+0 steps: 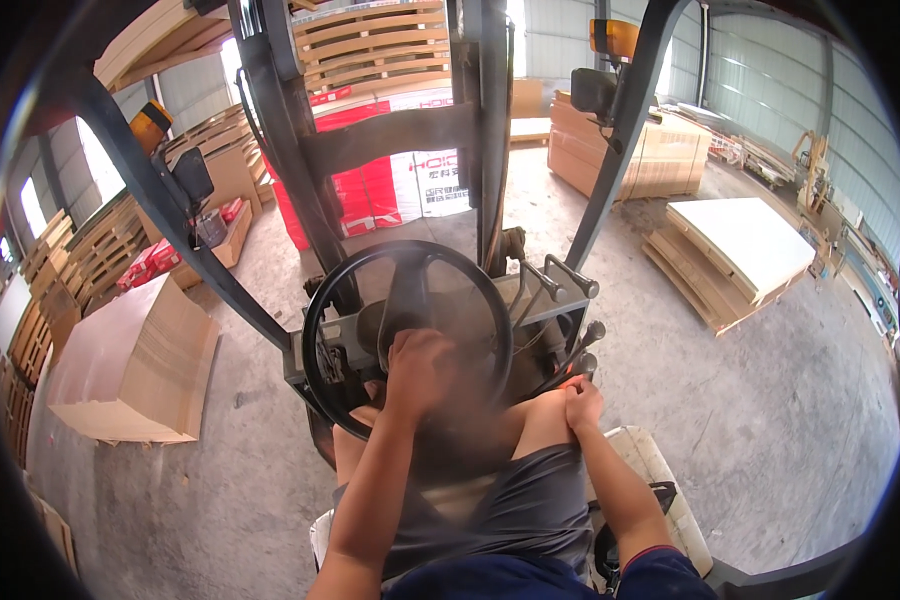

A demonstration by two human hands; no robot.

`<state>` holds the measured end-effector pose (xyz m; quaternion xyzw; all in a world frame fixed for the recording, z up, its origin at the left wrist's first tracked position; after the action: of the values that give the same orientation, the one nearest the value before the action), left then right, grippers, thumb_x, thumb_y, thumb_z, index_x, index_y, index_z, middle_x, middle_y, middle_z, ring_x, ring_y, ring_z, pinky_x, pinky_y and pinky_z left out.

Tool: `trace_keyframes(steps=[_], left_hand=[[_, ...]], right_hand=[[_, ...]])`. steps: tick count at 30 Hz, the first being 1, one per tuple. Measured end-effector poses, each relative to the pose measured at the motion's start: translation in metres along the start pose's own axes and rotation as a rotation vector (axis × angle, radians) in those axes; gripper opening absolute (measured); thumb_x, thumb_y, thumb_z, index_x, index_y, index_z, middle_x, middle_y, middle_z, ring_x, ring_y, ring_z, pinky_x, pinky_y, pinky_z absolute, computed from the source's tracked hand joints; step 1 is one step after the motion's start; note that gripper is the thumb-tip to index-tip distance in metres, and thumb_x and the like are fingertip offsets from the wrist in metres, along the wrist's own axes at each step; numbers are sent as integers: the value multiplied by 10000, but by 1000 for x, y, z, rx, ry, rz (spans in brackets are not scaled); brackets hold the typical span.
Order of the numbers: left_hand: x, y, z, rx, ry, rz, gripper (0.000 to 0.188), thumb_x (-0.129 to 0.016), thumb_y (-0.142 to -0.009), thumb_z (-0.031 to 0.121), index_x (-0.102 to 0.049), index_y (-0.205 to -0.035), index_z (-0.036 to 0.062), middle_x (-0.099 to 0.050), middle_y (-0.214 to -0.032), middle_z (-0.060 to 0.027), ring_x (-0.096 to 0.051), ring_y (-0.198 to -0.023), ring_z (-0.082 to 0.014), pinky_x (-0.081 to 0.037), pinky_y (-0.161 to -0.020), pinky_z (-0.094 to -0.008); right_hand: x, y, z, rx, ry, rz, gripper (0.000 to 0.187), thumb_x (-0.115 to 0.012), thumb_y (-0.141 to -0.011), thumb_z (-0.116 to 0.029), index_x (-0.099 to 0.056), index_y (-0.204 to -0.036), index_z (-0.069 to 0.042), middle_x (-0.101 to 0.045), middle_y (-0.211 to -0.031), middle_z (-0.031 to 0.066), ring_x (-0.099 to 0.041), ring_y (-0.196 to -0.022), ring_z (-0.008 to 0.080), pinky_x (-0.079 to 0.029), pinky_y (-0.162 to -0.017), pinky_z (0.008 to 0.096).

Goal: The person operates a forklift by manipulating the steering wheel and levers to lift and transport stacks of wood through a warehouse.

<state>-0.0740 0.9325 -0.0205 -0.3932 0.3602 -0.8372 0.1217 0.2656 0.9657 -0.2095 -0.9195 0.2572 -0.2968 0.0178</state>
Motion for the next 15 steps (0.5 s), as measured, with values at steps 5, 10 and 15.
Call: trace_keyframes(steps=[5, 10, 15], left_hand=[[2, -1, 2, -18, -10, -6, 212, -719, -739, 65, -738, -950, 86, -672, -1083, -70, -560, -1110, -333, -437, -995, -434], [1, -1, 1, -26, -40, -10, 235, -707, -726, 75, -746, -956, 101, -675, -1090, -68, -562, -1116, -327, -435, -997, -425], [0, 0, -1, -36, -62, -5, 284, -680, -705, 93, -760, -974, 135, -681, -1099, -64, -567, -1122, -319, -437, -991, -410]], right_hand=[[-1, 0, 1, -2, -32, 11, 155, -633, -836, -171, -731, -873, -56, -720, -851, 175, -700, -832, 347, -538, -787, 413], [1, 1, -2, 18, -14, 30, 149, -638, -857, -165, -736, -880, -55, -725, -846, 165, -710, -826, 333, -543, -782, 397], [-3, -3, 7, 14, -45, 24, 143, -653, -852, -169, -740, -883, -60, -728, -848, 160, -715, -821, 325, -547, -783, 392]])
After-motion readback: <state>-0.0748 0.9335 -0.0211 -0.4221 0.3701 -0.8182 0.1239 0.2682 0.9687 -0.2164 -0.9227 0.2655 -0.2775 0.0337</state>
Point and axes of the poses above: each hand's wrist, its own y-axis away from the middle knuckle, its own x-axis out of the back of the hand, z = x × y, the point moved 7 cm from there along -y, towards the middle knuckle
